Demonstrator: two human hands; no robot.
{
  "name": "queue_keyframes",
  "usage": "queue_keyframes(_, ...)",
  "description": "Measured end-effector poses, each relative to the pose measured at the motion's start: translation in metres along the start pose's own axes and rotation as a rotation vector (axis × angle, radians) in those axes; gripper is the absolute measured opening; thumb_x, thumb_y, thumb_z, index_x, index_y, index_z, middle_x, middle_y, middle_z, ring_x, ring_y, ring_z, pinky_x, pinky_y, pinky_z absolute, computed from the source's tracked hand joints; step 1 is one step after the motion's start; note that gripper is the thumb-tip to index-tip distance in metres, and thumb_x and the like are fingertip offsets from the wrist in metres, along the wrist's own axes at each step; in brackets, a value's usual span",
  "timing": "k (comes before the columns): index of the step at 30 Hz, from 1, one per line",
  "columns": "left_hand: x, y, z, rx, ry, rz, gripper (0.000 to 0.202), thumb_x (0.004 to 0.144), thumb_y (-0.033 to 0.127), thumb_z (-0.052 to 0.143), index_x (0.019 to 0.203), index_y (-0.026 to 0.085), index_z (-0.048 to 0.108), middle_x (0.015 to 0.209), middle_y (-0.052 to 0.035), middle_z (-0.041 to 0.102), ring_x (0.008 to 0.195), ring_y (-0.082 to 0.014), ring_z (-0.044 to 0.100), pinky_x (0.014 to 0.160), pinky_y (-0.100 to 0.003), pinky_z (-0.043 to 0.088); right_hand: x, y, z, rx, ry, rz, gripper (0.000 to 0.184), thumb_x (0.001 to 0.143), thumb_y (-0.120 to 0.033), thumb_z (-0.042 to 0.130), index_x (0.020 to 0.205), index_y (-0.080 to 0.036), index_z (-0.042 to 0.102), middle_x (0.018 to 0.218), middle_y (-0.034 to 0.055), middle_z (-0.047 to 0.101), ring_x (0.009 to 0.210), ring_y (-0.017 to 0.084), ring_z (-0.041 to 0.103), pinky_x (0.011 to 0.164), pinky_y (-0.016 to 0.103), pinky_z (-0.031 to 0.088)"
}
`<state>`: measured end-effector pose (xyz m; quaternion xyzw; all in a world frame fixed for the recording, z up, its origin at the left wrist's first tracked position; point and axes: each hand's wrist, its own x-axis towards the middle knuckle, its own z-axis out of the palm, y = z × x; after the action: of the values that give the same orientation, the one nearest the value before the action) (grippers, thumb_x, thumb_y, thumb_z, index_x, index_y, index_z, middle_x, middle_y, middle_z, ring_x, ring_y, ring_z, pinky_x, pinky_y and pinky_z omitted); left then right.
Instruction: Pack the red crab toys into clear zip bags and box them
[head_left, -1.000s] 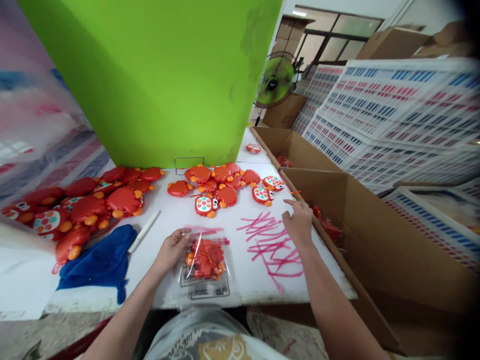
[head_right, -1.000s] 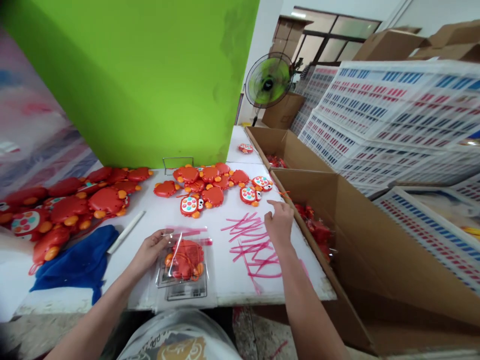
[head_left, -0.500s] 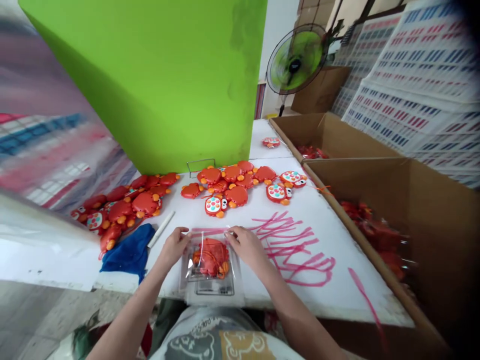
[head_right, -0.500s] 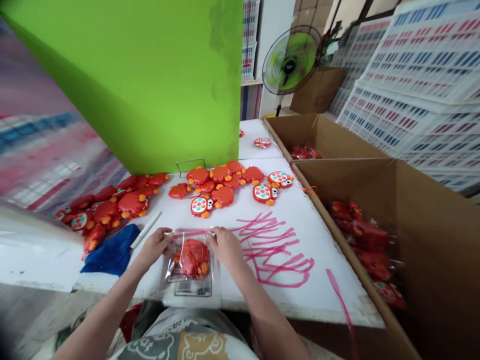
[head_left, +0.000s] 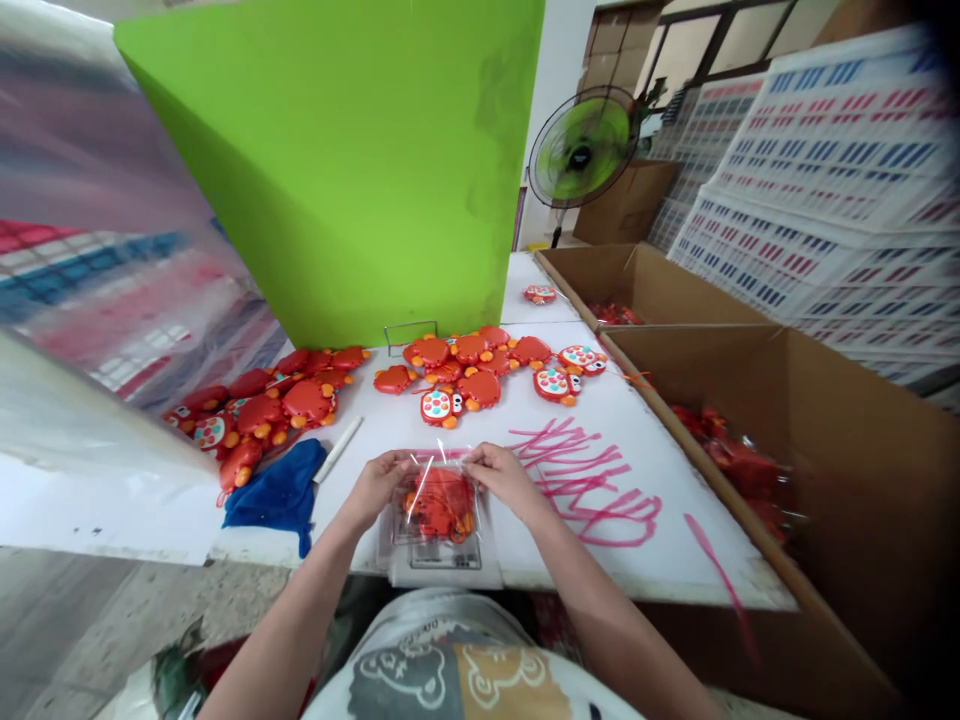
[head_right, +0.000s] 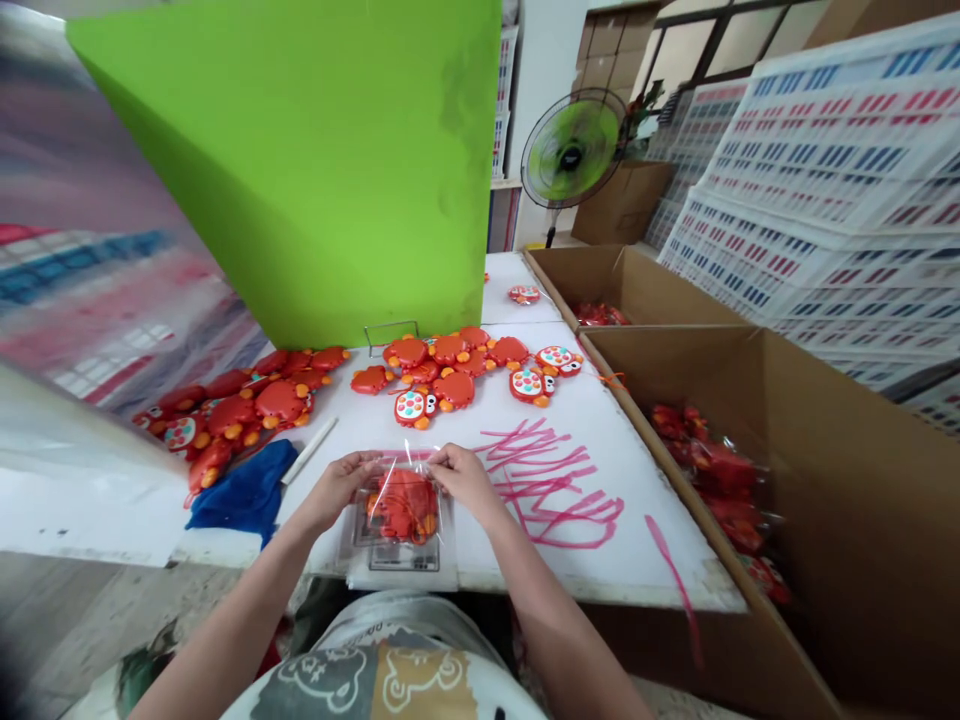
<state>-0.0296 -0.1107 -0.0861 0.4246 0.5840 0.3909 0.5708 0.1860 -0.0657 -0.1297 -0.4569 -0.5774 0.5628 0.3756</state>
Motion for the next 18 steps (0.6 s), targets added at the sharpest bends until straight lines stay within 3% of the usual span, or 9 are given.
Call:
queue_keyframes(3, -0.001, -0.001, -0.006, -0.182, -0.070, -0.033, 0.052, 0.070, 0.040, 0.071, 0.113, 0.013, 0.057, 0.091, -0.0100, 0.070, 0.069, -0.0160, 0.065, 0.056, -0.024, 0.049, -0.005, -0.007, -0.006, 0.087, -0.012, 0.013, 0.019, 0.068, -0.030, 0.064, 0.082, -0.017, 0.063, 0.060, -0.0026, 0.061, 0.053, 0.011, 0.053, 0.050, 0.022, 0.040)
queue_keyframes(7, 0.003, 0.000, -0.008, -0.351, -0.078, -0.086, 0.049, 0.069, 0.030, 0.072, 0.113, 0.013, 0.059, 0.095, -0.0119, 0.071, 0.069, -0.0177, 0.067, 0.055, -0.024, 0.050, -0.007, -0.012, -0.011, 0.169, 0.006, 0.034, 0.026, 0.068, -0.030, 0.065, 0.091, -0.017, 0.068, 0.067, 0.0002, 0.065, 0.057, 0.012, 0.054, 0.054, 0.024, 0.040)
queue_keyframes(10, 0.010, 0.002, -0.005, -0.403, -0.067, -0.092, 0.033, 0.067, 0.024, 0.069, 0.097, 0.011, 0.064, 0.086, -0.0102, 0.071, 0.064, -0.0171, 0.067, 0.051, -0.024, 0.050, -0.006, -0.012, -0.014, 0.206, 0.054, 0.061, 0.019, 0.066, -0.027, 0.066, 0.082, -0.018, 0.070, 0.068, 0.0010, 0.066, 0.058, 0.012, 0.054, 0.056, 0.025, 0.040)
queue_keyframes(13, 0.018, 0.003, -0.002, -0.425, -0.050, -0.086, 0.015, 0.063, 0.019, 0.065, 0.076, 0.013, 0.062, 0.064, -0.0013, 0.065, 0.049, -0.0116, 0.059, 0.044, -0.020, 0.046, -0.002, -0.009, -0.018, 0.242, 0.092, 0.090, 0.008, 0.063, -0.023, 0.065, 0.069, -0.018, 0.069, 0.063, -0.0001, 0.063, 0.056, 0.012, 0.051, 0.055, 0.025, 0.039)
queue_keyframes(15, 0.022, 0.004, 0.000, -0.443, -0.057, -0.083, 0.011, 0.061, 0.019, 0.062, 0.070, 0.016, 0.057, 0.053, 0.0040, 0.056, 0.043, -0.0090, 0.052, 0.041, -0.019, 0.043, 0.001, -0.007, -0.020, 0.278, 0.112, 0.107, 0.004, 0.061, -0.022, 0.064, 0.063, -0.019, 0.066, 0.059, -0.0011, 0.061, 0.054, 0.011, 0.049, 0.053, 0.024, 0.037)
queue_keyframes(18, 0.025, 0.008, 0.003, -0.466, -0.077, -0.078, 0.010, 0.060, 0.019, 0.058, 0.067, 0.017, 0.051, 0.051, 0.0057, 0.051, 0.042, -0.0087, 0.049, 0.040, -0.018, 0.040, 0.005, -0.005, -0.023, 0.333, 0.137, 0.117, 0.003, 0.060, -0.021, 0.063, 0.062, -0.019, 0.063, 0.060, -0.0020, 0.059, 0.055, 0.011, 0.049, 0.052, 0.023, 0.037)
